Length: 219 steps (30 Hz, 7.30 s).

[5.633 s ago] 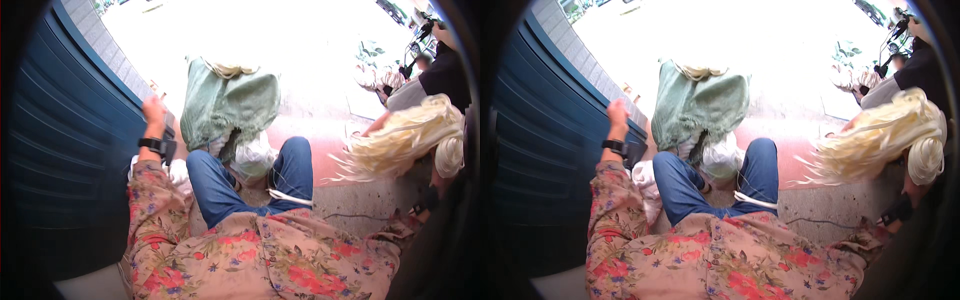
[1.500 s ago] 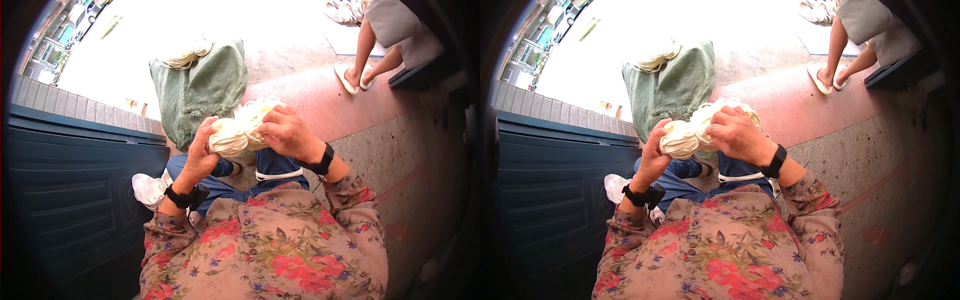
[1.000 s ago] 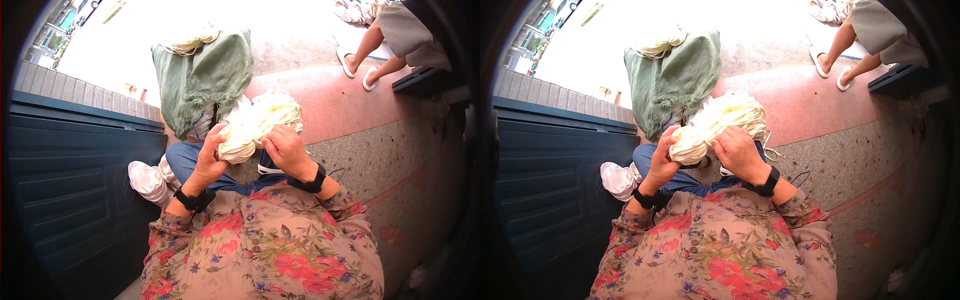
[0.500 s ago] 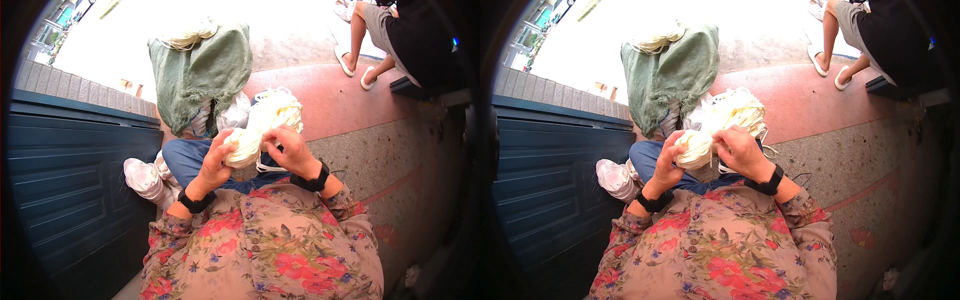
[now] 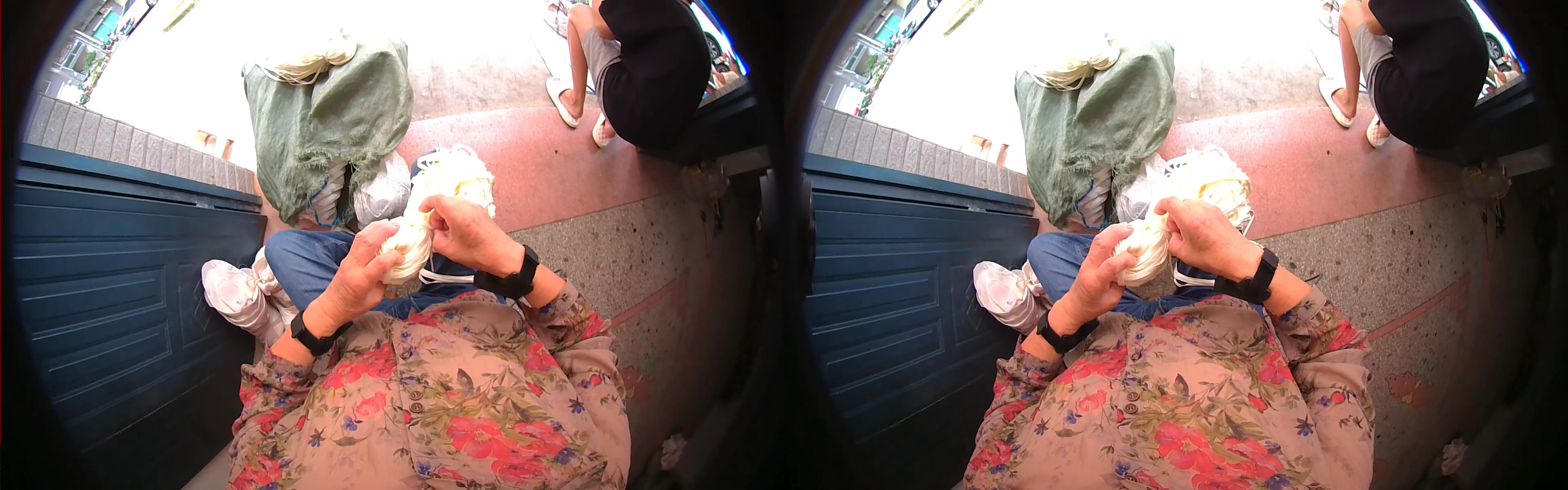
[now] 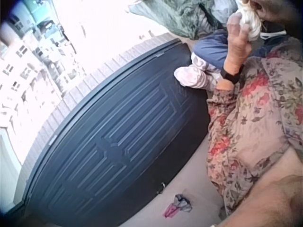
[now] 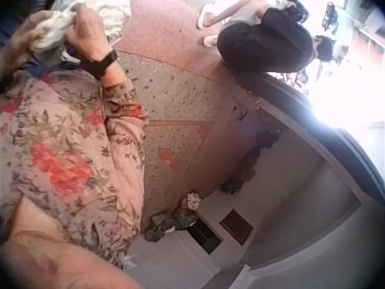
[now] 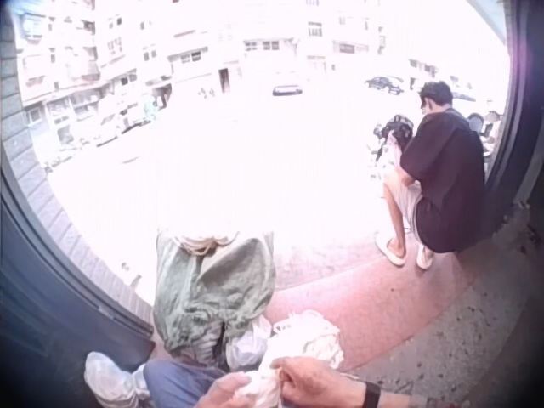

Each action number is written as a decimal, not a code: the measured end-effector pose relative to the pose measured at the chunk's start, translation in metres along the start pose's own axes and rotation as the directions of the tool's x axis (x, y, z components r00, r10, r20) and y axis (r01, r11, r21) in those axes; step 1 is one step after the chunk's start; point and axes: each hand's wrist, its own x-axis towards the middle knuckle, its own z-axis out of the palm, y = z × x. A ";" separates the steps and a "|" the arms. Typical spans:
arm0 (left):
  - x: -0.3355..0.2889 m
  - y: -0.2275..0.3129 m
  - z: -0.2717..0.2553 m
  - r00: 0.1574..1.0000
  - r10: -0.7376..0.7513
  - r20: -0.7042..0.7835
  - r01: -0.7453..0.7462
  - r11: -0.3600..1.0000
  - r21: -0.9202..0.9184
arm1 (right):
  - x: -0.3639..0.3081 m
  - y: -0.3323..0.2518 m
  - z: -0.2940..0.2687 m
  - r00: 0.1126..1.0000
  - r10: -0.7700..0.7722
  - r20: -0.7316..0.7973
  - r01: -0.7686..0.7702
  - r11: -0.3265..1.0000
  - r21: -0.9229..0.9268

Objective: The recorder is taking white laces from a bundle and lacing them into white and pink sneakers.

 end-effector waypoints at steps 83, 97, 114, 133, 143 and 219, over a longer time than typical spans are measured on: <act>0.072 0.010 0.015 0.717 -0.612 0.334 0.357 -0.089 -0.930 | -0.025 -0.018 -0.014 0.914 -0.237 -0.328 0.208 0.970 -0.124; 0.082 0.010 0.019 0.738 -0.557 0.380 0.292 -0.244 -0.925 | -0.019 -0.024 -0.011 0.877 -0.031 -0.480 -0.041 0.990 -0.138; 0.076 -0.005 0.014 0.696 -0.610 0.380 0.259 -0.279 -0.924 | -0.066 0.069 -0.078 0.835 0.548 -0.044 -0.233 0.424 0.875; 0.078 0.005 0.024 0.724 -0.559 0.405 0.322 -0.246 -0.914 | -0.039 -0.013 -0.009 0.934 -0.080 -0.348 0.047 0.994 -0.101; 0.075 0.000 0.029 0.733 -0.513 0.446 0.282 -0.368 -0.886 | -0.051 -0.013 -0.001 0.924 -0.129 -0.359 0.077 0.985 -0.155; 0.100 -0.010 -0.009 0.608 -0.654 0.451 0.721 0.216 -0.658 | -0.026 0.055 -0.049 0.957 -0.257 0.137 -0.167 -0.100 0.981</act>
